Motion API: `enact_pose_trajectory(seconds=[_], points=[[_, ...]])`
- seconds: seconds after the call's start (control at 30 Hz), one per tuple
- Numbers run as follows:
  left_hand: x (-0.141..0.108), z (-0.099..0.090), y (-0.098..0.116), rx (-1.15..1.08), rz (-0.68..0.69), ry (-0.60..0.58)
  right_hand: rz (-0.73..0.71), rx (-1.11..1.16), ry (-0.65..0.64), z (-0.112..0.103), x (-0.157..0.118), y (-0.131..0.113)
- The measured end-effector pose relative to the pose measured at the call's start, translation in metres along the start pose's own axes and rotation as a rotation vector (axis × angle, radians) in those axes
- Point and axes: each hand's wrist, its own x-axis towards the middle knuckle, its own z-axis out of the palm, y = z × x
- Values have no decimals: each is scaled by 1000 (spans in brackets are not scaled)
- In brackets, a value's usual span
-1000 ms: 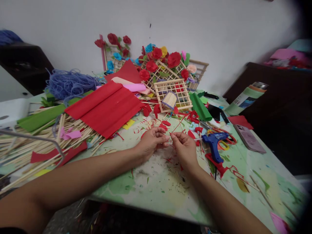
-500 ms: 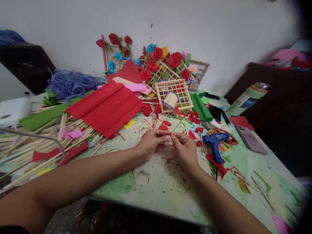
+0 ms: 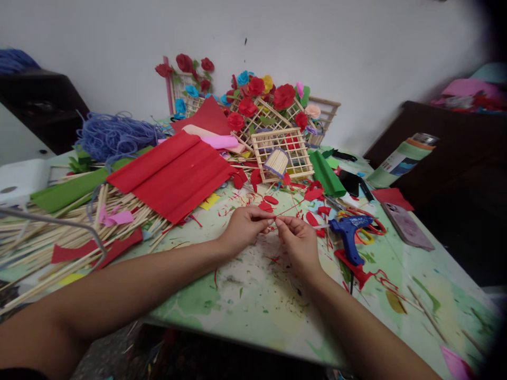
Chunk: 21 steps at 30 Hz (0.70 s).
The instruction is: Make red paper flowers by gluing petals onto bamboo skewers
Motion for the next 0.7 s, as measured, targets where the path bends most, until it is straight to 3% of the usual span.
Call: enact_pose_trajectory(seconds=[0.13, 0.33, 0.53, 0.7], points=[[-1, -3, 3, 373, 343, 27, 32, 23, 15, 3, -1, 0], [-3, -3, -2, 623, 563, 20, 21, 30, 44, 7, -1, -2], [-5, -2, -3, 600, 601, 27, -18, 47, 69, 7, 0, 0], [-7, 1, -1, 499, 465, 2, -50, -20, 73, 2, 4, 2]])
